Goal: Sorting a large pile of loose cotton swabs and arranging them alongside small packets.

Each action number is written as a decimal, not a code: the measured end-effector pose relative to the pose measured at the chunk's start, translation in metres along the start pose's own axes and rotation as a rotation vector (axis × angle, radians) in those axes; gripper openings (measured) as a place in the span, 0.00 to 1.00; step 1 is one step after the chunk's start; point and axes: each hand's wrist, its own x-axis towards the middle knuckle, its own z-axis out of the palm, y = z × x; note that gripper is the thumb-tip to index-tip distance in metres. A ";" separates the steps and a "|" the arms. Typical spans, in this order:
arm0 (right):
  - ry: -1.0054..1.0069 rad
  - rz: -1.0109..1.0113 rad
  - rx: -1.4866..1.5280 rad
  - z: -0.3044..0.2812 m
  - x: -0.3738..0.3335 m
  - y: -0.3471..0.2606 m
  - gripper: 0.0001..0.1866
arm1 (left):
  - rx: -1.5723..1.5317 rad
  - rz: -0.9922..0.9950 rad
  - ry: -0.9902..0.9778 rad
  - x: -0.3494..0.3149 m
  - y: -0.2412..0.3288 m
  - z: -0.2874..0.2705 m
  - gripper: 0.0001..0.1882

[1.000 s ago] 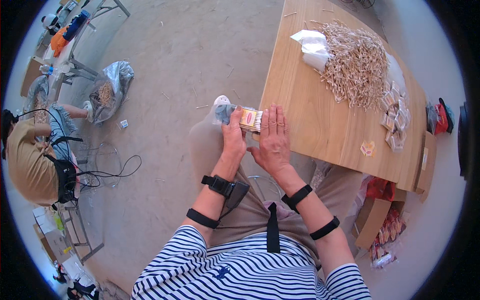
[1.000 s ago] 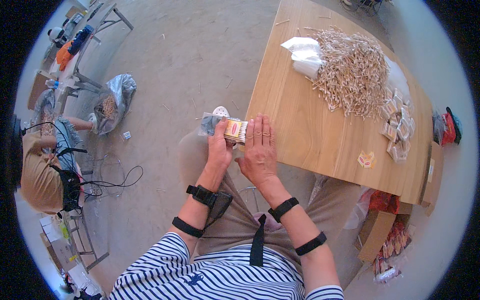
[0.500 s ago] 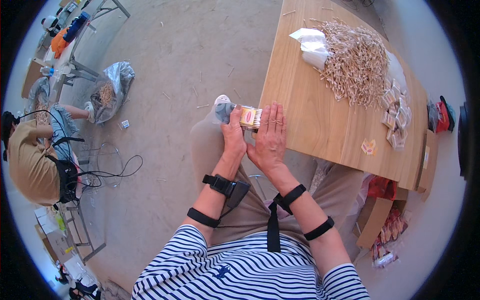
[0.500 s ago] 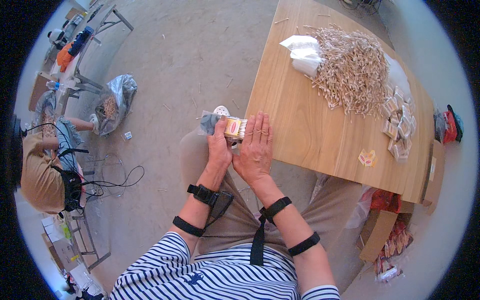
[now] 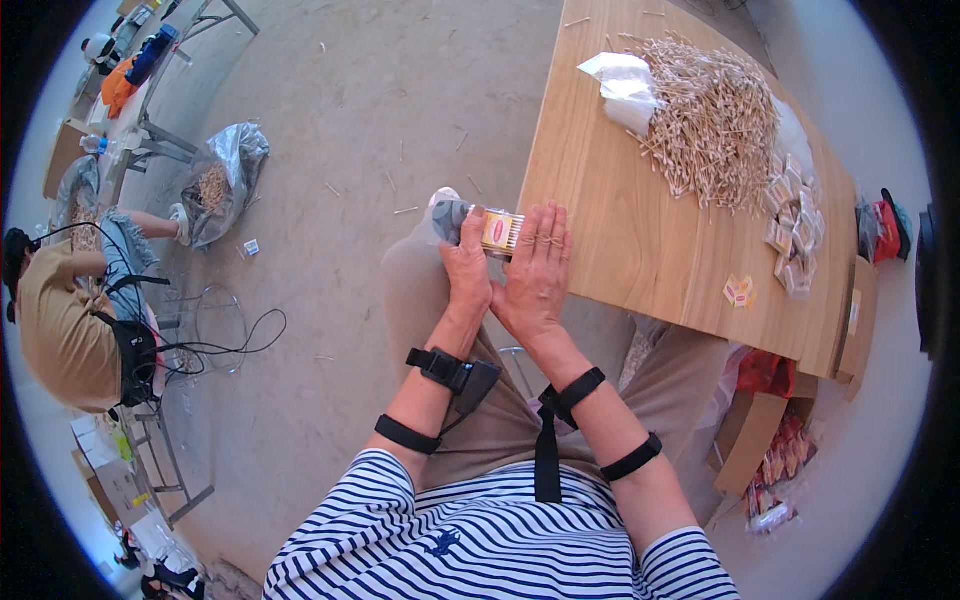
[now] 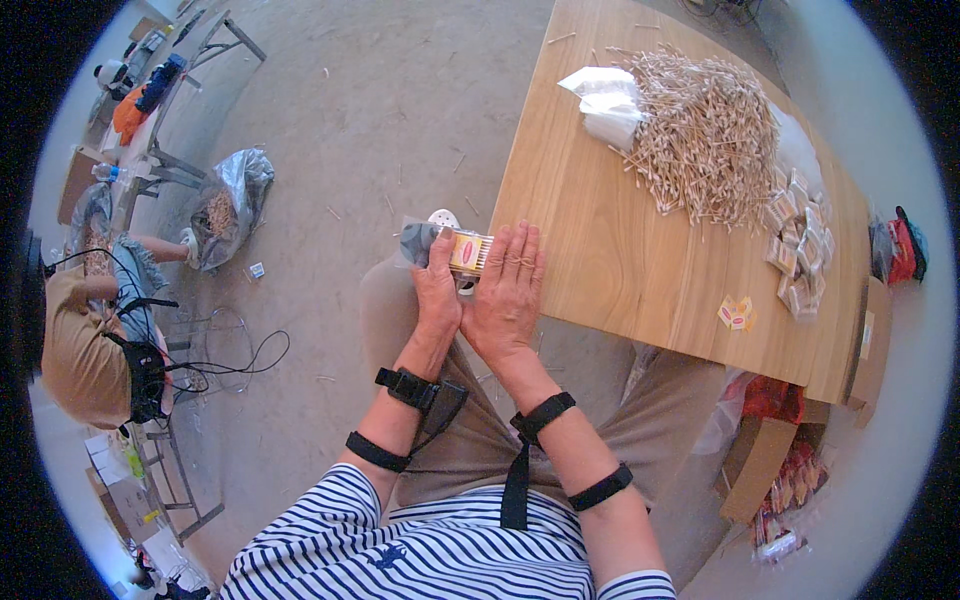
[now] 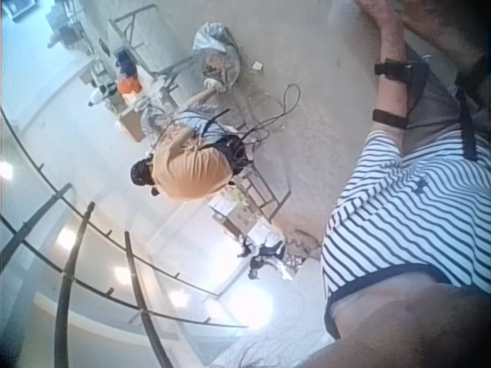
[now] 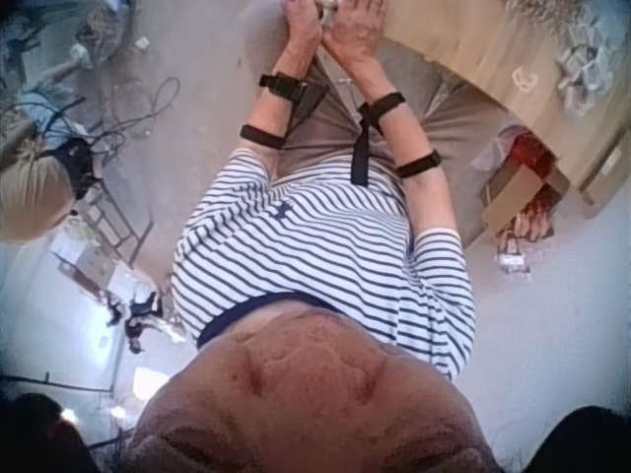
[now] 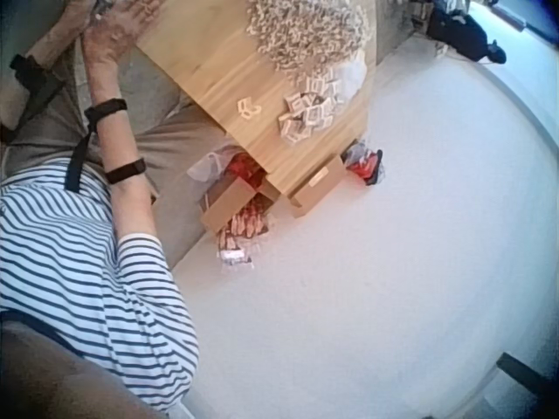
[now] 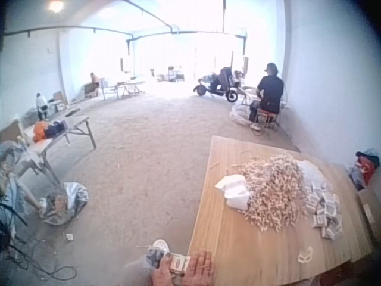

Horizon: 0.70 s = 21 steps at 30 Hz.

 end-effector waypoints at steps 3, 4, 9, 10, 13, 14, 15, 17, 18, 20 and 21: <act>-0.014 -0.009 -0.005 0.001 0.000 0.001 0.45 | 0.041 0.016 -0.004 -0.003 0.004 0.001 0.07; -0.013 -0.016 -0.013 0.002 0.000 0.002 0.47 | 0.051 0.018 -0.006 -0.003 0.006 0.002 0.07; -0.144 -0.023 0.124 -0.024 -0.003 0.019 0.58 | 0.030 0.093 -0.017 0.001 0.000 -0.004 0.08; -0.139 0.028 0.058 -0.027 -0.005 0.027 0.62 | 0.062 0.119 -0.036 0.002 -0.001 -0.005 0.10; -0.186 0.060 -0.096 -0.032 -0.007 0.036 0.65 | 0.036 0.102 -0.041 0.003 -0.003 -0.006 0.11; -0.238 0.040 -0.181 -0.034 -0.007 0.036 0.65 | 0.035 0.102 -0.043 0.003 -0.003 -0.006 0.11; -0.238 0.040 -0.182 -0.032 -0.007 0.035 0.65 | 0.043 0.110 -0.038 0.003 -0.003 -0.005 0.11; -0.249 0.039 -0.168 -0.029 -0.006 0.032 0.65 | 0.052 0.119 -0.041 0.004 -0.004 -0.003 0.11; -0.246 0.042 -0.169 -0.029 -0.005 0.030 0.65 | 0.049 0.121 -0.038 0.004 -0.004 -0.003 0.11; -0.241 0.050 -0.202 -0.027 -0.006 0.028 0.67 | 0.044 0.121 -0.032 0.004 -0.005 -0.003 0.11; -0.241 0.051 -0.203 -0.026 -0.006 0.027 0.67 | 0.044 0.126 -0.032 0.004 -0.005 -0.003 0.11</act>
